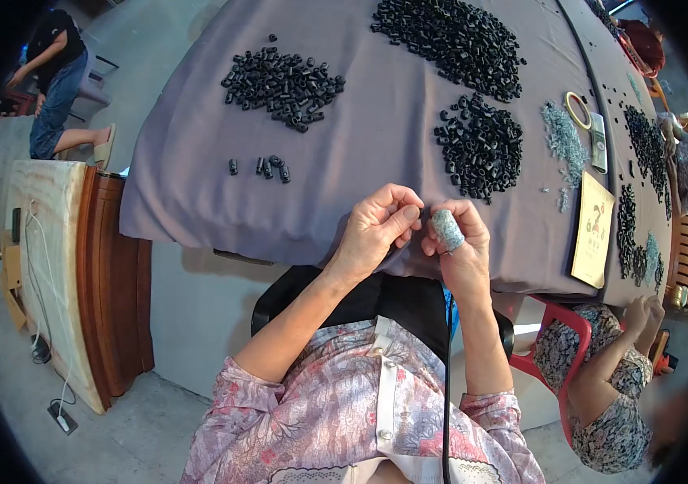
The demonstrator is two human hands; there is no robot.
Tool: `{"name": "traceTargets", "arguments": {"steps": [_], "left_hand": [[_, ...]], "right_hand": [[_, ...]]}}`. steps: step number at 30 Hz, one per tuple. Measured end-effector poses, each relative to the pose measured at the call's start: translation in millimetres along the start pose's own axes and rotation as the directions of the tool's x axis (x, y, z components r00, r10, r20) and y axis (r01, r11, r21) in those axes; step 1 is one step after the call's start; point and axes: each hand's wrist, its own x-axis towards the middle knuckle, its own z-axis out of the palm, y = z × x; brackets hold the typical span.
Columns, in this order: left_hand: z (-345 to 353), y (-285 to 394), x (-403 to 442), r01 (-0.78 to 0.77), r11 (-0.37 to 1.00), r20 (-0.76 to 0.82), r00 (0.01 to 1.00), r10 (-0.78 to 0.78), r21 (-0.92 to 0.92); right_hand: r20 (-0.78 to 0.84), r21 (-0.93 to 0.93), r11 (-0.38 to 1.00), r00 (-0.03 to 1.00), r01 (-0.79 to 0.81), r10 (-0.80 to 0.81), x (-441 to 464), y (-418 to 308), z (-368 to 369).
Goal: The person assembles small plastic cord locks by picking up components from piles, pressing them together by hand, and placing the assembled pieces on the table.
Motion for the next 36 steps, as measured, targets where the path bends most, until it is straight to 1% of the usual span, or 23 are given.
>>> {"name": "traceTargets", "arguments": {"steps": [1, 4, 7, 12, 16, 19, 22, 25, 30, 32, 36], "left_hand": [[0.1, -0.2, -0.1, -0.003, 1.0, 0.004, 1.0, 0.003, -0.005], [0.0, -0.2, 0.2, -0.016, 1.0, 0.006, 1.0, 0.016, -0.006], [0.9, 0.8, 0.8, -0.02, 1.0, -0.004, 1.0, 0.02, 0.009], [0.1, 3.4, -0.6, 0.002, 1.0, 0.007, 1.0, -0.002, 0.027], [-2.2, -2.3, 1.3, -0.014, 1.0, 0.02, 1.0, 0.014, -0.011], [-2.3, -3.5, 2.9, -0.027, 0.999, 0.02, 0.999, 0.027, -0.024], [-2.6, -3.0, 2.3, -0.021, 1.0, 0.019, 1.0, 0.021, -0.016], [-3.7, -1.5, 1.4, -0.017, 1.0, 0.005, 1.0, 0.017, 0.012], [-3.6, -2.0, 1.9, -0.019, 0.999, 0.021, 1.0, 0.018, 0.037], [-3.8, -1.2, 1.8, 0.0, 1.0, 0.048, 0.999, 0.001, -0.028], [-6.4, -4.1, 2.3, -0.032, 0.997, 0.069, 0.997, 0.037, -0.075]], "right_hand": [[0.011, 0.105, 0.994, 0.999, -0.031, 0.03, 1.7, 2.5, -0.3], [0.07, 0.177, 0.982, 0.996, -0.069, 0.057, 2.4, 2.4, 5.0], [0.074, 0.13, 0.989, 0.995, -0.07, 0.061, 2.6, -0.6, 4.1], [0.036, 0.007, 0.993, 0.993, -0.114, 0.114, 5.2, -5.0, 3.0], [0.03, -0.045, 0.989, 0.989, -0.141, 0.142, 6.2, -2.2, -1.0], [0.059, 0.108, 0.974, 0.979, -0.202, 0.196, 4.9, -1.6, -0.5], [0.042, 0.079, 0.988, 0.991, -0.132, 0.129, 5.7, 3.1, 0.0], [0.045, 0.003, 0.987, 0.986, -0.158, 0.158, 6.3, -0.6, 1.9], [0.042, -0.053, 0.976, 0.976, -0.213, 0.215, 7.5, -6.6, -3.5], [0.067, -0.072, 0.972, 0.972, -0.222, 0.227, 8.9, -6.3, -4.3], [0.095, -0.069, 0.97, 0.966, -0.234, 0.24, 12.7, -6.6, -3.7]]}}
